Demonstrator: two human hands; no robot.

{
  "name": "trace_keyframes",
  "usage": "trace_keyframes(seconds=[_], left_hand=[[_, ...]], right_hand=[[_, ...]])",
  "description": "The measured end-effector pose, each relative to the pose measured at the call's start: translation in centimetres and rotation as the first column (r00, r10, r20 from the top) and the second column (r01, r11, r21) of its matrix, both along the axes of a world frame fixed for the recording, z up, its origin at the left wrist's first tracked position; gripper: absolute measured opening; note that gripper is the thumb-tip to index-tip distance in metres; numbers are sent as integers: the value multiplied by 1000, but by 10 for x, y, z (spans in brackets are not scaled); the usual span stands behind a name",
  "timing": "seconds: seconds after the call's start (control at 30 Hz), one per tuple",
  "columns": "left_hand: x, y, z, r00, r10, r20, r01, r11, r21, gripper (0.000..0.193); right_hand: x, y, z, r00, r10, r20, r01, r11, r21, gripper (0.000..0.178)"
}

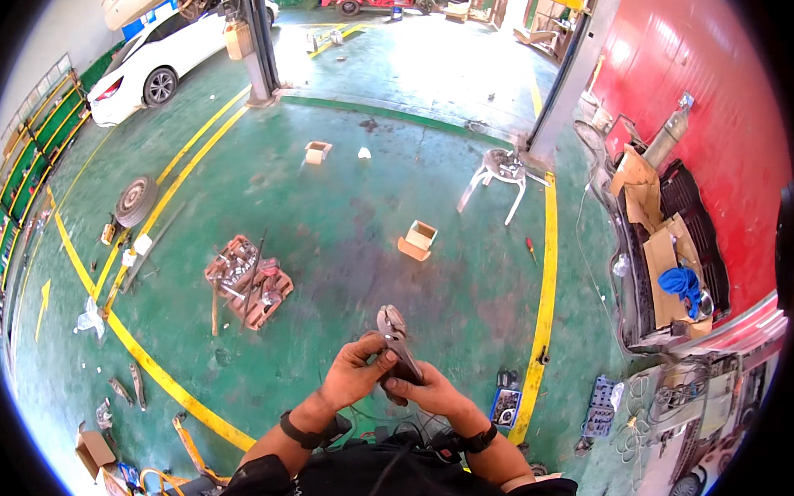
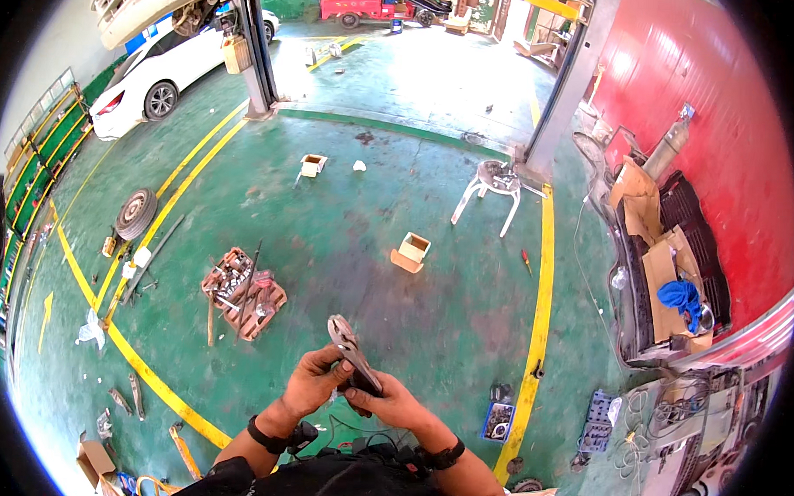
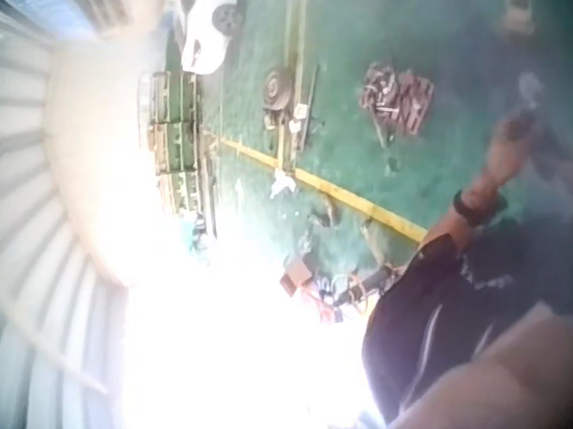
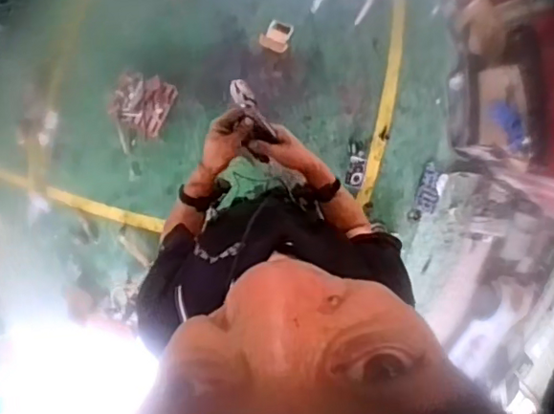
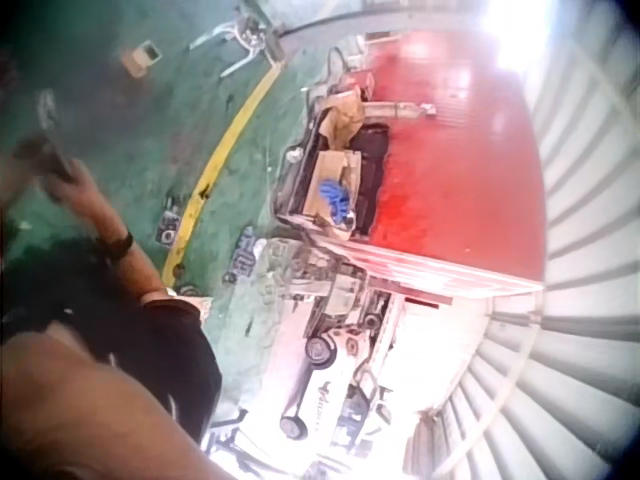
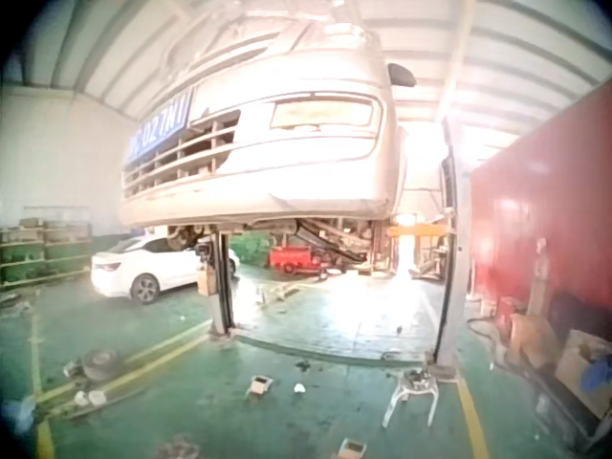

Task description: The person uses a socket wrench to loosen a bolt on a car suspension arm and then uses pliers to remove a cotter pin.

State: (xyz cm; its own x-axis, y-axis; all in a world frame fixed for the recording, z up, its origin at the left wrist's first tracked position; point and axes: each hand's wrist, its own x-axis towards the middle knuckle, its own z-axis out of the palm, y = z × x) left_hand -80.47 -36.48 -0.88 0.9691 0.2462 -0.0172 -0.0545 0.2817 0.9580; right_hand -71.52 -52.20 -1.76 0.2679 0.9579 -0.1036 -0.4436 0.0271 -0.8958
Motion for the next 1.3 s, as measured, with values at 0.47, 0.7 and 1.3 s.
trace_keyframes(seconds=[0.47,0.7,1.3], left_hand=[[51,220,-3,906,368,-208,-368,929,40,27],[44,277,-17,710,643,-287,-656,752,61,32],[95,276,-67,187,930,-317,-969,121,-216,31]], right_hand=[[159,197,63,850,-375,369,394,919,26,33],[303,276,165,915,-309,258,312,950,30,40],[518,423,397,917,-211,337,170,974,147,27]])
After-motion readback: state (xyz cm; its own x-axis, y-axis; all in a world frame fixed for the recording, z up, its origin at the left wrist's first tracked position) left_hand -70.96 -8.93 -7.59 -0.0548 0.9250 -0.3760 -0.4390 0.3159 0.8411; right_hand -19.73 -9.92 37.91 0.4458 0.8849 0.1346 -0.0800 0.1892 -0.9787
